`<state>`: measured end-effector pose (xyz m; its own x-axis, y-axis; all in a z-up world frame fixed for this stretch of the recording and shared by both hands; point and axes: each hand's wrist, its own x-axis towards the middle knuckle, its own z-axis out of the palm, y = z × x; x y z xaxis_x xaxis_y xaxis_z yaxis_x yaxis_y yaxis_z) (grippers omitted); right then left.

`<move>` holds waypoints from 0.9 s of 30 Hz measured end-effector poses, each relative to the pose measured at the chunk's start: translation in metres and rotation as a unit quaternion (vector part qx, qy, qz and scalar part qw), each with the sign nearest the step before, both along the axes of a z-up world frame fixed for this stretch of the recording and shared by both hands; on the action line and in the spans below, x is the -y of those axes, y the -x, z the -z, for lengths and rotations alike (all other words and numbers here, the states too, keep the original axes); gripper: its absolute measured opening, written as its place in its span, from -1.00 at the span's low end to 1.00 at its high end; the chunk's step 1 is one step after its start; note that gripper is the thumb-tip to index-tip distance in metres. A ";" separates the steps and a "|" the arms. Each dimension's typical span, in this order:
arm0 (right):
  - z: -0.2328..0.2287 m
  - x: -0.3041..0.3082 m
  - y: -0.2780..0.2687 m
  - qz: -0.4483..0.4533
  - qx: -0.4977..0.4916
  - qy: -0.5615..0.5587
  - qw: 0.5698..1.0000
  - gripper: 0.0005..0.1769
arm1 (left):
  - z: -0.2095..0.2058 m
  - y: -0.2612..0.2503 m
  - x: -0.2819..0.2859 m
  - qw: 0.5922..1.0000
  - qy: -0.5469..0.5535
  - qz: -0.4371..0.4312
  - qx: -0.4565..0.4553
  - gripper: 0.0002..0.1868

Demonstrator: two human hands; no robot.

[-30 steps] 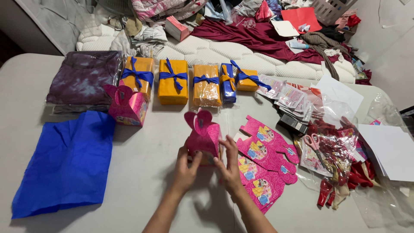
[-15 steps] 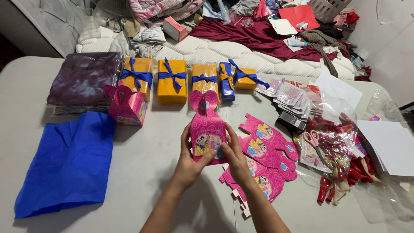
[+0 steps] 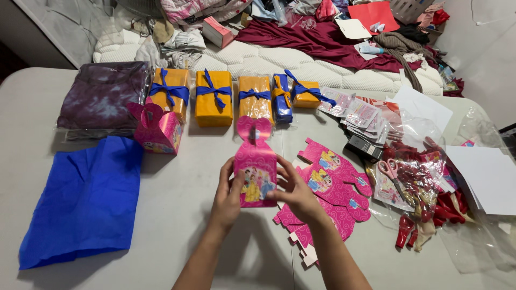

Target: The person assembles pink pre-cut cardboard gift boxes by folding along scored lines and tucking flaps to form the box shape. They place a small round sticker on the top of each assembled box and set it on the table. The person repeats this process for multiple boxes.

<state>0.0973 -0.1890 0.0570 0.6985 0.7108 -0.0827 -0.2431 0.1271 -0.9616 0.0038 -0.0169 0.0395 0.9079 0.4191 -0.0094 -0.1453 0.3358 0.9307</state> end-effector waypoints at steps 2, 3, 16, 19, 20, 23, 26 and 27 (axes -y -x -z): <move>0.008 0.002 -0.008 0.032 -0.036 -0.013 0.999 -0.01 | -0.002 0.002 0.001 1.000 -0.022 0.008 -0.001 -0.43; 0.012 0.002 -0.012 0.049 -0.055 -0.019 0.997 -0.09 | -0.002 0.004 0.002 0.999 -0.033 0.013 -0.002 -0.43; 0.001 -0.031 -0.003 0.302 0.122 -0.002 0.945 -0.76 | -0.013 -0.001 0.022 0.977 -0.170 -0.130 0.019 -0.41; -0.006 -0.033 -0.002 0.313 0.115 -0.023 0.942 -0.79 | -0.015 -0.001 0.024 0.964 -0.222 -0.147 0.011 -0.42; -0.008 -0.034 -0.001 0.314 0.119 -0.025 0.942 -0.79 | -0.016 -0.002 0.025 0.961 -0.232 -0.151 0.018 -0.42; -0.008 -0.034 0.002 0.311 0.132 -0.022 0.941 -0.78 | -0.018 -0.001 0.026 0.960 -0.230 -0.159 0.018 -0.41; -0.005 -0.036 0.007 0.292 0.092 -0.054 0.950 -0.78 | -0.021 -0.005 0.026 0.956 -0.223 -0.184 0.044 -0.42; -0.003 -0.036 0.010 0.283 0.068 -0.071 0.954 -0.78 | -0.022 -0.005 0.025 0.953 -0.223 -0.196 0.056 -0.43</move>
